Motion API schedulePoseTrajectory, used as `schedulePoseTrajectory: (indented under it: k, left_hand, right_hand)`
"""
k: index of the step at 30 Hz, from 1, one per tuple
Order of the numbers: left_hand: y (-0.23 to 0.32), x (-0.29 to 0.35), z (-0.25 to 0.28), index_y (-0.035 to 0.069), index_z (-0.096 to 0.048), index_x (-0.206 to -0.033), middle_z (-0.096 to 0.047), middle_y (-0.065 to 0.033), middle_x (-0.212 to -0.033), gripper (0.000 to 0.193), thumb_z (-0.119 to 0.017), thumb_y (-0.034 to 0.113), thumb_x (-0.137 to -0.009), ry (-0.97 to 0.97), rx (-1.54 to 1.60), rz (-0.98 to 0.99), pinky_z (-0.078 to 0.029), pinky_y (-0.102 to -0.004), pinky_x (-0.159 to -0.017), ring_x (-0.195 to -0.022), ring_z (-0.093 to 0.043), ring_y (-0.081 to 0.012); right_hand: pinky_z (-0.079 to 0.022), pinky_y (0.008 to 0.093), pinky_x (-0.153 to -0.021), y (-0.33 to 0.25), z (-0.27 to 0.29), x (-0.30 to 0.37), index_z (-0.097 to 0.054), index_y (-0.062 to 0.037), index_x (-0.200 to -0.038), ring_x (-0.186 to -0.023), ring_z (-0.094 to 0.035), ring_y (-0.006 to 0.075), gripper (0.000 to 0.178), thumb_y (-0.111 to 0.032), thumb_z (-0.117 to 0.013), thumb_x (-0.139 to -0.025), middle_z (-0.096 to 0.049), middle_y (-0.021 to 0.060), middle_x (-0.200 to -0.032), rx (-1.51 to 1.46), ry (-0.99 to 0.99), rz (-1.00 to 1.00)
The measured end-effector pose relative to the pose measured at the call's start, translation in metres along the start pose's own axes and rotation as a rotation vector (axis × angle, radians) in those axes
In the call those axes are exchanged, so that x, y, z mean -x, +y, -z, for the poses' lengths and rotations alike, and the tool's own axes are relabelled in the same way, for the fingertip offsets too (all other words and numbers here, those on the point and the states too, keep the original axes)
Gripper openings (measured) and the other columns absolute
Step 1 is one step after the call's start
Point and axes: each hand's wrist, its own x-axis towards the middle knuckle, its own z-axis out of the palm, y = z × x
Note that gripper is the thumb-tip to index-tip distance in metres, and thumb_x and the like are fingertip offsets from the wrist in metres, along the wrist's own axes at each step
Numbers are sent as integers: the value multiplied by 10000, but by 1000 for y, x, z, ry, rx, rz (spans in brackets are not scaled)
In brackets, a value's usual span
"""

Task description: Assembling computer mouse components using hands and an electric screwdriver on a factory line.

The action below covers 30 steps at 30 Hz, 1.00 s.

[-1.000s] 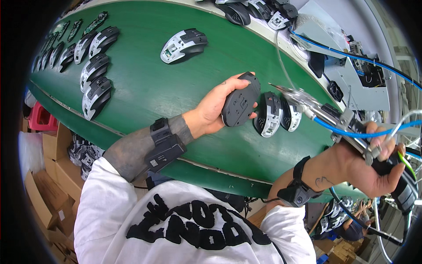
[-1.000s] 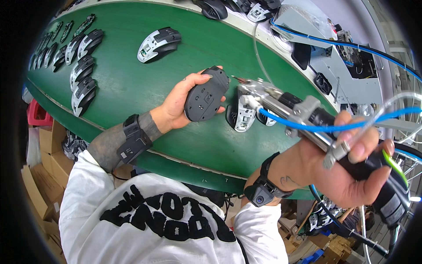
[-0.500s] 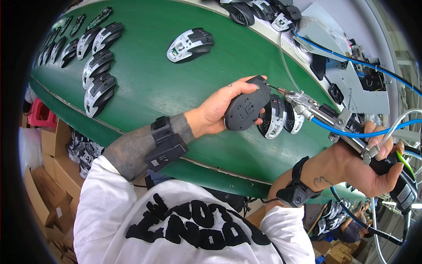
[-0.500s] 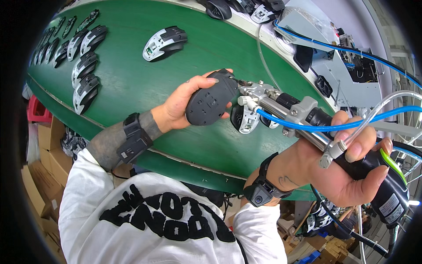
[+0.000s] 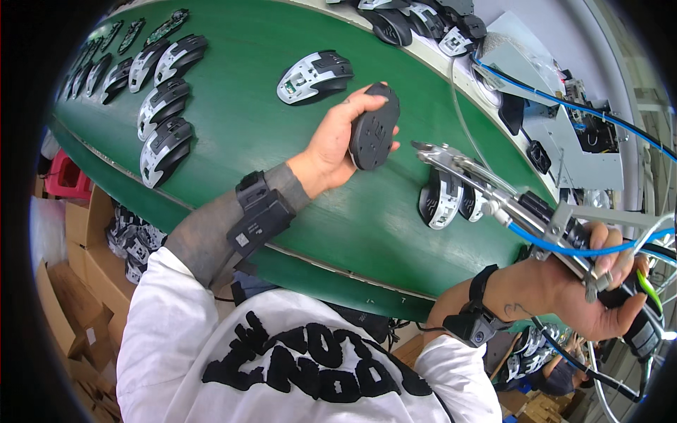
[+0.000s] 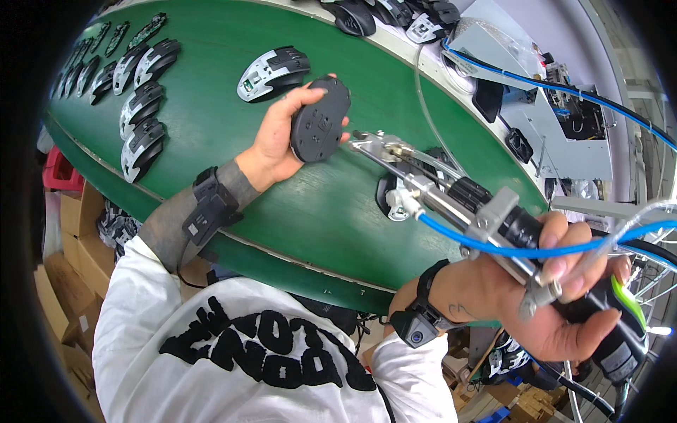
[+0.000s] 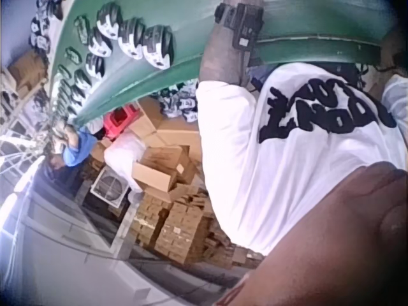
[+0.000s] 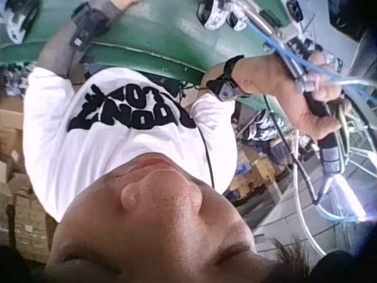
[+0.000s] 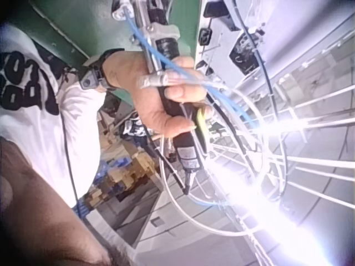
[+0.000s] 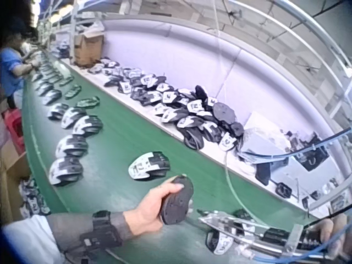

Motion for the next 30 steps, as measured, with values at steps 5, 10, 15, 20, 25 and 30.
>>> schedulePoseTrajectory:
  k: [5, 10, 15, 20, 25, 30]
  left_hand:
    - [4, 1, -2, 82, -442, -1264, -538, -109, -1149, 450, -484, 288, -865, -118, 147, -49, -516, -430, -824, -928, -587, -244]
    - [7, 5, -4, 85, -421, -1289, -525, -108, -1182, 475, -469, 298, -867, -152, 192, -56, -503, -436, -853, -933, -583, -246]
    - [10, 7, -5, 106, -434, -1240, -499, -100, -1054, 434, -522, 267, -847, -185, 256, -101, -527, -412, -781, -877, -564, -221]
    - [11, 8, -5, 118, -430, -1251, -500, -93, -1060, 427, -505, 260, -856, -213, 283, -94, -526, -419, -786, -885, -563, -223]
    - [10, 15, -7, 101, -417, -1287, -516, -103, -1187, 466, -460, 301, -869, -187, 261, -139, -508, -441, -839, -937, -577, -243]
    - [9, 12, -5, 108, -422, -1265, -514, -94, -1136, 440, -477, 290, -868, -112, 146, -174, -522, -421, -811, -910, -575, -226]
  right_hand:
    - [-330, 321, -626, 8, -7, 10, -412, -43, -1113, -614, -467, 173, 414, -335, -518, -838, -513, 56, -718, -157, -232, -160]
    - [-336, 329, -620, 16, -14, 15, -391, -67, -1153, -655, -506, 180, 427, -357, -505, -861, -529, 45, -734, -126, -294, -187]
    - [-350, 338, -626, 19, -19, 17, -390, -80, -1158, -665, -510, 180, 426, -351, -529, -859, -530, 34, -740, -130, -306, -220]
    - [-358, 339, -633, 18, -19, 18, -385, -80, -1160, -664, -527, 196, 427, -348, -529, -861, -533, 41, -749, -139, -297, -210]
    - [-318, 307, -621, 23, -36, 23, -425, -55, -1049, -604, -473, 165, 371, -302, -540, -797, -467, 24, -651, -152, -281, -223]
    - [-386, 348, -663, 16, -27, 14, -360, -78, -1161, -662, -537, 192, 434, -327, -543, -857, -519, 45, -745, -77, -359, -208]
